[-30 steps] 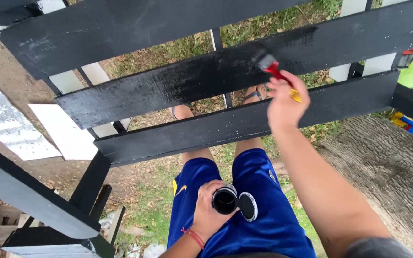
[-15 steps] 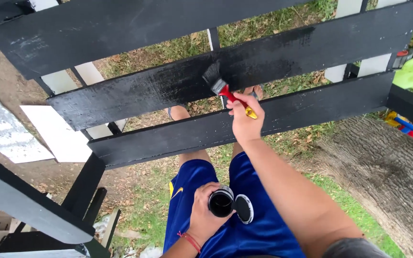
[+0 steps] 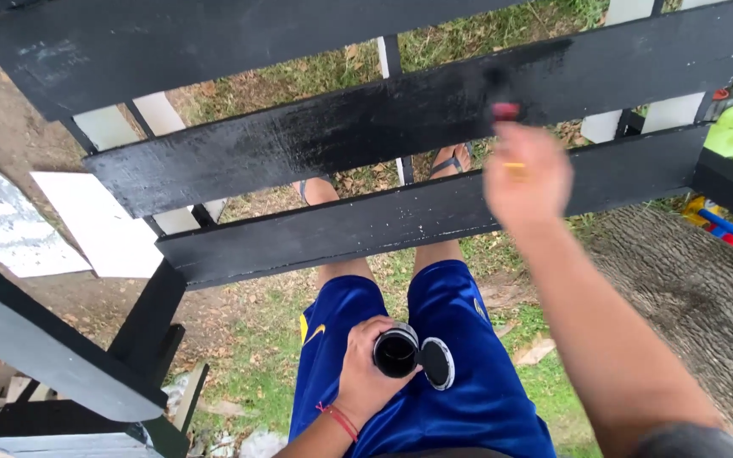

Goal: Painting a wooden chair with black paint using a brush

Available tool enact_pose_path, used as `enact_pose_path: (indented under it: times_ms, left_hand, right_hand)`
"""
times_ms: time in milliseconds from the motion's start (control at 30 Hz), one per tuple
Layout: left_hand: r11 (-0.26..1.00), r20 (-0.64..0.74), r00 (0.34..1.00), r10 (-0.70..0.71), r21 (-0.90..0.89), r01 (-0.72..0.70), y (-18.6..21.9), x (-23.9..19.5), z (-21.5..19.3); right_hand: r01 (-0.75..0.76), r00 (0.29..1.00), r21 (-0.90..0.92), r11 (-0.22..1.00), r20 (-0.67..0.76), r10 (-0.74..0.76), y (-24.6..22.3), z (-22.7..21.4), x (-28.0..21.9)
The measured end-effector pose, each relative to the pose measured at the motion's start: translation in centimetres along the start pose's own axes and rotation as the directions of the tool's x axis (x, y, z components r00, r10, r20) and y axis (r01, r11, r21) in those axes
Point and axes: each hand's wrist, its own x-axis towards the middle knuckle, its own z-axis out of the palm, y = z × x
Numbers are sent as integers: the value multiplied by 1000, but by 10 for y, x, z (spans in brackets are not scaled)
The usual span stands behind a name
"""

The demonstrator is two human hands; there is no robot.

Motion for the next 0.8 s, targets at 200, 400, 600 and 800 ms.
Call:
enact_pose_path:
  times_ms: [200,400,600,800]
  left_hand:
    - [999,-30,999,40,3,-40,-3,-1,1]
    - [1000,0,1000,-22,14,22,-1,-1,2]
    - [999,-4,999,-33,6,33,0,-1,2]
    - [1000,-33,999,29,-7,-29,-2,0,6]
  right_hand:
    - [588,788,599,543,-275,-550,-59,40,-23]
    - [199,978,492,848,-148,-144,-8,-10,8]
    - [127,960,233,964,-274,-60,82,-45,32]
    - [198,962,326,924,-245,-120,69,-4,22]
